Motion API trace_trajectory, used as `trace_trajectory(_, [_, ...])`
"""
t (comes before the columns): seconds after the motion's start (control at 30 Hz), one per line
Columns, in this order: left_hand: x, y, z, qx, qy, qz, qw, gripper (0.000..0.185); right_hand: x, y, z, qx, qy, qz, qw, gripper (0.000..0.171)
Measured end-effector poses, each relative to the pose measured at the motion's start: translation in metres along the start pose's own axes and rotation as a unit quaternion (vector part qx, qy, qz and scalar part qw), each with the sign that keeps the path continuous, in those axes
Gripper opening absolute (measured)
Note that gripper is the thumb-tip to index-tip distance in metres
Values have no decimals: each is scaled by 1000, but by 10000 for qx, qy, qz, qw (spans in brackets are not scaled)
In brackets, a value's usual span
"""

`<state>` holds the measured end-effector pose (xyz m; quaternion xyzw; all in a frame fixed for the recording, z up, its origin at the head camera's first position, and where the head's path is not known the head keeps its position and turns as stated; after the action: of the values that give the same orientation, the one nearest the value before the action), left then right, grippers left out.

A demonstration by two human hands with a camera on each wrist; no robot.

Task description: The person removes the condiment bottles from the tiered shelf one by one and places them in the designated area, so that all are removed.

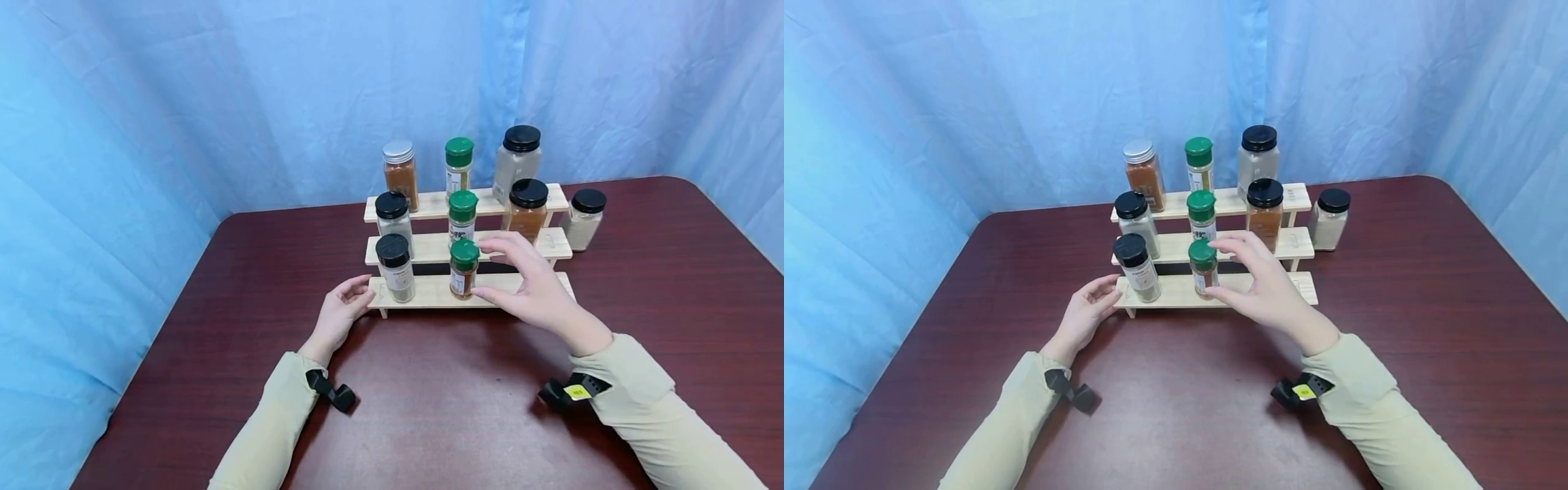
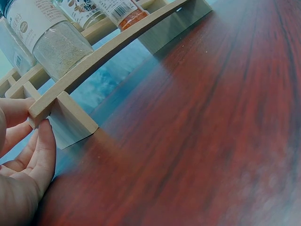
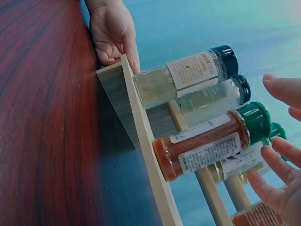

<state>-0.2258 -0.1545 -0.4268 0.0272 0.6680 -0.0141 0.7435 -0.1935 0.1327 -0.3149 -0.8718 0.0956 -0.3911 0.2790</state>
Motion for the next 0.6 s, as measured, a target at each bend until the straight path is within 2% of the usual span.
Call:
trace_trajectory(0.43, [3, 1, 0, 64, 59, 23, 10000, 42, -13, 12, 4, 358, 182, -133, 9991, 59])
trace_trajectory(0.6, [1, 1, -1, 76, 84, 60, 9999, 42, -15, 15, 3, 350, 215, -211, 9989, 62])
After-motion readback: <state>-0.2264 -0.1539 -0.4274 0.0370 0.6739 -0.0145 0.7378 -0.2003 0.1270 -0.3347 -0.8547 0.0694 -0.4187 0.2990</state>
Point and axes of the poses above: each hand's wrist, its own z-axis away from the middle knuckle, its own y-axis out of the palm, x = y × z, the point moved 5 cm from there along -z, towards the middle knuckle, and after that the axes turned 3 degrees about x, right-handed, at the moved point
